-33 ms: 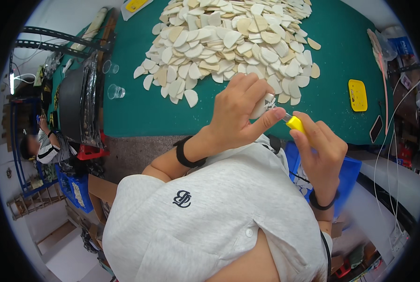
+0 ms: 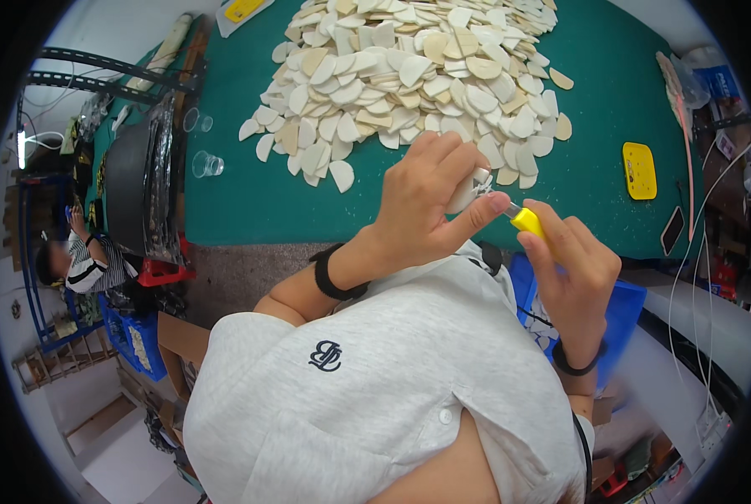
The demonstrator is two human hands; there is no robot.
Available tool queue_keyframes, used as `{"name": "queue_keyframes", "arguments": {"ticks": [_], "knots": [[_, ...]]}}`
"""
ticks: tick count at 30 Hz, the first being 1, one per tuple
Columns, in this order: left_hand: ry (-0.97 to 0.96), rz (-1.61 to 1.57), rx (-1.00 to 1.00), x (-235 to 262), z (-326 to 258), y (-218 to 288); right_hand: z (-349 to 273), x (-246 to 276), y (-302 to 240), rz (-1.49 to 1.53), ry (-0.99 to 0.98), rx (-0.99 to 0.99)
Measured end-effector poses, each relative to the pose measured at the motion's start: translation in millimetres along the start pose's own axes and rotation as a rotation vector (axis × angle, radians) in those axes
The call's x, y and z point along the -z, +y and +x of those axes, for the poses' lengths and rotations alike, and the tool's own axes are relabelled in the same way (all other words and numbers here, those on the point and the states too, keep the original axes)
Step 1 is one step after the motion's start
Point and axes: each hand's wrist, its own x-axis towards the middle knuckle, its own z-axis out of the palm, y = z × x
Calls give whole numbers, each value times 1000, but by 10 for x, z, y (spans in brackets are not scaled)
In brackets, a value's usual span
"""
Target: Trimming the rough edges of small white plastic or ceramic pieces using a specialized hand-held deburring tool.
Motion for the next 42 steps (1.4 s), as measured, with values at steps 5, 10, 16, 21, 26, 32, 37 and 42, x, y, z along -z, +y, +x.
{"name": "queue_keyframes", "arguments": {"ticks": [5,10,16,21,26,32,37,42], "knots": [[-8,-14,34,12,7,16,14,-4,-1,-45,7,13],[-32,-40,74,5,-16,8,29,-22,-2,-50,16,5],[-54,-694,350,-55,-34,47,24,-141,69,112,194,-140],[-170,-1188,679,-4,34,6,-13,-133,102,199,234,-272],[-220,-1365,637,8,14,-118,-48,-130,75,229,197,-321],[-216,-1510,664,-17,2,-168,-103,-200,86,365,219,-388],[-208,-1256,846,-69,15,-70,-131,-476,77,543,192,-287],[-470,-1027,874,-366,-168,-243,-195,-868,64,497,205,-440]]}}
